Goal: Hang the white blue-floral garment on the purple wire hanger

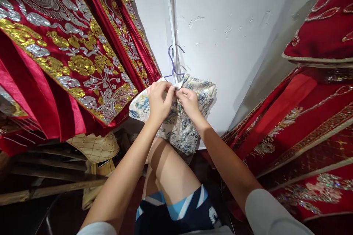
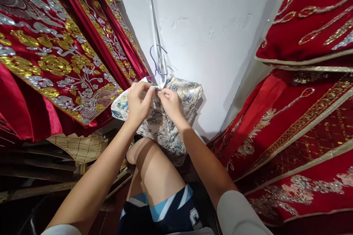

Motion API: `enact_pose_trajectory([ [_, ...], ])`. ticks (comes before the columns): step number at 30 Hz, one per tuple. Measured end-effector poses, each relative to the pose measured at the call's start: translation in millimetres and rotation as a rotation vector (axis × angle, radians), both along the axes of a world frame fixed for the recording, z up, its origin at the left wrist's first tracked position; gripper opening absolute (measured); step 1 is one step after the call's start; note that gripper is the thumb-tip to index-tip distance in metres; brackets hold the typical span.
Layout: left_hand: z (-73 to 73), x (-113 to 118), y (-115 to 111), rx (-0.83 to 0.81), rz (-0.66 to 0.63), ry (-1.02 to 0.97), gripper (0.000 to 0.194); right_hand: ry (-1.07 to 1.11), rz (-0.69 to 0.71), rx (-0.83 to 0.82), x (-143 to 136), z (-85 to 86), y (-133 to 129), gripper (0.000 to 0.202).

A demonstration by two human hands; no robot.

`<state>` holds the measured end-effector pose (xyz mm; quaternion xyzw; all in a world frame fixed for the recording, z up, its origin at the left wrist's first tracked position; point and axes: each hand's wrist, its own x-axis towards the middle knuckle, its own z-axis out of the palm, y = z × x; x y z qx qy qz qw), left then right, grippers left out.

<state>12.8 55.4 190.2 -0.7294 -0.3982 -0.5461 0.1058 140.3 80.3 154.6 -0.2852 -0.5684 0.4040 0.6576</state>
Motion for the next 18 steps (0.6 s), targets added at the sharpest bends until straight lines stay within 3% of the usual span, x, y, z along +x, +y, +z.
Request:
enact_pose_trajectory([
  [7, 12.9, 5, 6, -0.095, -0.020, 0.140, 0.019, 0.036, -0.015, 0.023, 3, 19.9, -3, 0.021],
  [11, 29.6, 6, 1, 0.007, 0.023, 0.038, 0.018, -0.070, -0.063, -0.062, 6, 9.2, 5, 0.022],
  [15, 27.2, -40, 12, -0.016, 0.011, -0.430, 0.013, -0.164, -0.051, -0.167, 12, -24.5, -1, 0.025],
  [16, 21.2, -58, 18, -0.055, -0.017, -0.588, 0.011, -0.152, -0.030, -0.177, 12, -33.3, -6, 0.026],
  [18, 2.6, -89, 29, -0.103, -0.021, -0.698, 0.021, -0.107, 0.016, -0.205, 11, -48.7, -18, 0.026],
])
